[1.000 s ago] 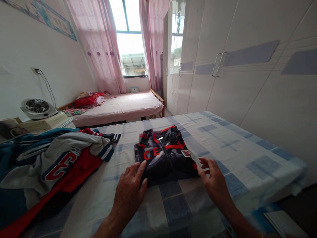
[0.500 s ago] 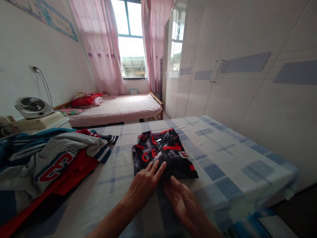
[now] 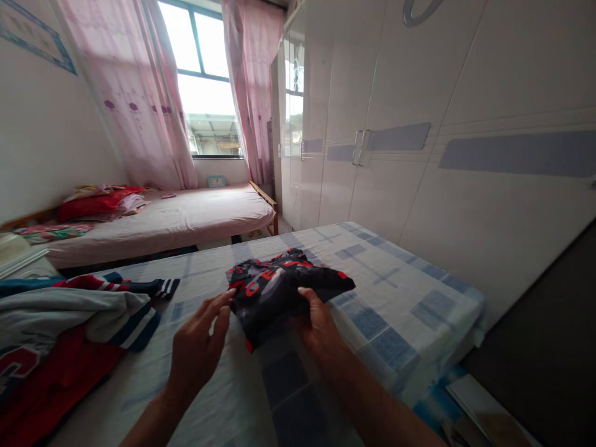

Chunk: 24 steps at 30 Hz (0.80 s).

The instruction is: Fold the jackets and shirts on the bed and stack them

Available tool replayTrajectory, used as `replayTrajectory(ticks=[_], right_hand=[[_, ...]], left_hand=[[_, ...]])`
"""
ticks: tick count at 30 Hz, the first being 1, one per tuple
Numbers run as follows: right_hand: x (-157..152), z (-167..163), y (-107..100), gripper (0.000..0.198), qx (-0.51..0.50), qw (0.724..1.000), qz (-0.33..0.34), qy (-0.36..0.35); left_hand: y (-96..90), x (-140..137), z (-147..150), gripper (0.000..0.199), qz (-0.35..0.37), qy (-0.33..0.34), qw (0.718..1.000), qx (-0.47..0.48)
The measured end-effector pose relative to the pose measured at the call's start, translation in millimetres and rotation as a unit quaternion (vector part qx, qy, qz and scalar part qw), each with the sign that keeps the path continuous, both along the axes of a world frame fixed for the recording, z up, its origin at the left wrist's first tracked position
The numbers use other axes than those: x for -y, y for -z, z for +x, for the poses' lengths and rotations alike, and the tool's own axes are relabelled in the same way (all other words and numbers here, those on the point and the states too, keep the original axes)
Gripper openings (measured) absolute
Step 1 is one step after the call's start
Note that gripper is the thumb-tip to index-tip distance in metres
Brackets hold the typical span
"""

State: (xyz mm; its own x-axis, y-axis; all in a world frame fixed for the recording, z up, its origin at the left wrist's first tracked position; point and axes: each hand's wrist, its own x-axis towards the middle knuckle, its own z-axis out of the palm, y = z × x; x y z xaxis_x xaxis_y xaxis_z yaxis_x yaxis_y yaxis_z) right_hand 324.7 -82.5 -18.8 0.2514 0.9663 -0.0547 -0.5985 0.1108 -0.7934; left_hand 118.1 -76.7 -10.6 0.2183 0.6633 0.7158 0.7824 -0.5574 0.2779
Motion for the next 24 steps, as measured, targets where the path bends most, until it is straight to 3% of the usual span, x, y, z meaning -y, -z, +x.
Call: replayTrajectory(ticks=[3,5,10,16,18,20,22,24], right_hand=[[-24,24,-45,0.017,-0.147,0.987,-0.058,0.023],[-41,43,-73,0.017,-0.175,0.982,-0.063,0.026],[-98,95,-125,0.010,-0.120,0.992,-0.022,0.042],[-157,169,-175,0.010,-0.036,0.992,0.076,0.090],[-160,197,-173,0.010,0.058,0.985,0.079,0.139],[-151,224,-152,0.009,0.161,0.967,0.042,0.193],[-132,247,-113,0.007,0.248,0.940,-0.020,0.235],[-107,264,-65,0.006,0.349,0.888,-0.092,0.285]], left_hand=[[18.3,-22,-12,0.044,-0.073,-0.075,0.994,-0.010],[36.3,-32,-16,0.046,-0.114,-0.083,0.989,-0.041],[73.0,-43,-23,0.045,-0.118,-0.070,0.986,-0.092],[90.7,-51,-33,0.042,-0.100,-0.075,0.984,-0.125],[93.9,-52,-36,0.041,-0.105,-0.075,0.983,-0.132],[95.8,-53,-38,0.040,-0.111,-0.080,0.981,-0.134],[96.4,-52,-38,0.039,-0.118,-0.084,0.981,-0.131],[95.8,-51,-37,0.038,-0.121,-0.086,0.981,-0.129]])
